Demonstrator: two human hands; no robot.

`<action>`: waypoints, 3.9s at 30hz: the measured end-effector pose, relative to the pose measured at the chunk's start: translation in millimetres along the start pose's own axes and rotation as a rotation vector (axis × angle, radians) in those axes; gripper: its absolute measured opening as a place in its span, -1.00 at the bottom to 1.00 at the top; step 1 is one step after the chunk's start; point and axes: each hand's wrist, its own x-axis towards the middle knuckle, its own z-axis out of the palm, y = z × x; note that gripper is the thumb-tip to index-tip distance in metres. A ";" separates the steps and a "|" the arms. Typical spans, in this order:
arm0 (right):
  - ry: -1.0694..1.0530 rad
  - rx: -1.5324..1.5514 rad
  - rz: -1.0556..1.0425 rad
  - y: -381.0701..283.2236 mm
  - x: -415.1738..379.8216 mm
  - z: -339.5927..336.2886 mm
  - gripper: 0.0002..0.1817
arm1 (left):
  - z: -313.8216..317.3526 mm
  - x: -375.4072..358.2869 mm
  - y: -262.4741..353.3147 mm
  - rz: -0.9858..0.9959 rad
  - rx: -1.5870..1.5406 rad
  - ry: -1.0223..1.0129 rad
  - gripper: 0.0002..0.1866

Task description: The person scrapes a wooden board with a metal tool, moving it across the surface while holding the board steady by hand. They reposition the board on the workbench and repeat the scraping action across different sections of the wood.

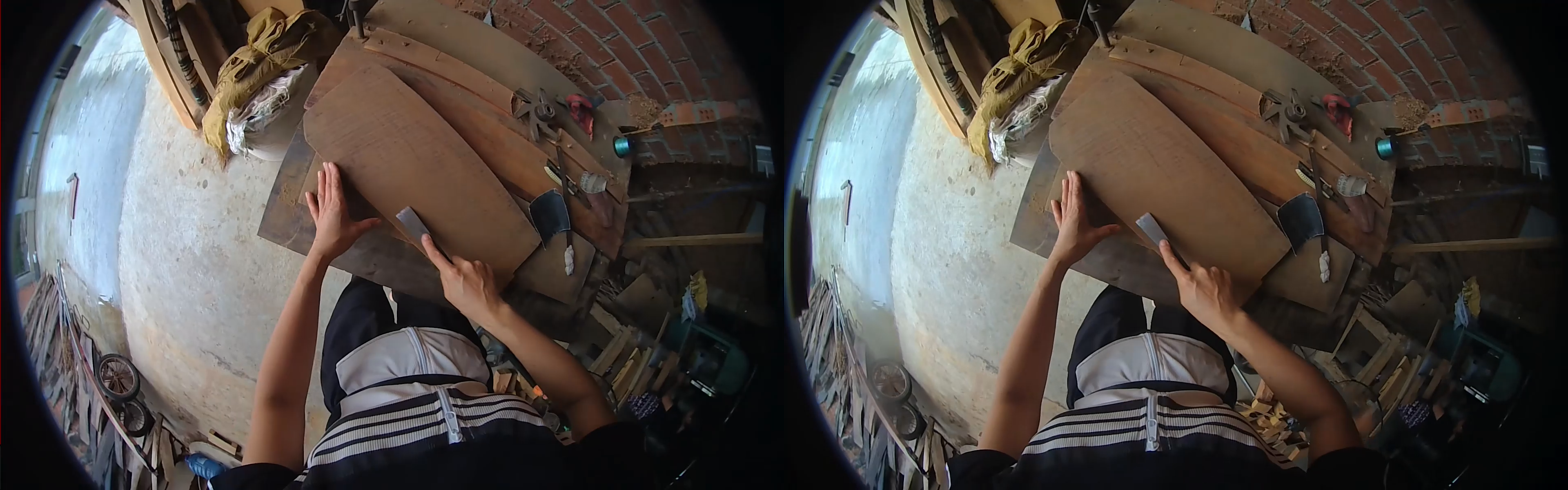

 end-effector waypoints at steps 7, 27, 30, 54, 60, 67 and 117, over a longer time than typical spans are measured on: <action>0.096 0.016 -0.010 -24.2 95.5 1.1 -0.34 | 11.3 1.9 -1.5 -0.011 0.072 0.054 0.60; 0.107 0.009 -0.103 -16.1 71.2 12.3 -0.29 | 4.2 -9.4 7.4 -0.021 0.037 0.146 -0.09; 0.036 -0.029 -0.070 7.5 6.4 5.5 -0.26 | 14.8 -21.7 29.6 -0.057 0.364 0.087 -0.22; -0.035 -0.030 0.010 32.8 -26.2 -28.4 -0.28 | 14.6 -18.9 73.3 -0.093 0.550 0.049 0.15; 0.070 0.045 -0.019 10.9 99.9 -7.5 -0.33 | 14.1 -18.9 76.0 -0.074 0.583 0.053 0.15; 0.096 -0.014 0.025 33.1 34.4 -3.6 -0.23 | 0.7 -13.4 76.7 -0.016 0.666 -0.045 0.24; 0.165 -0.063 0.254 114.7 -113.7 -25.6 -0.30 | 55.9 -56.4 112.5 -0.001 0.714 -0.064 0.23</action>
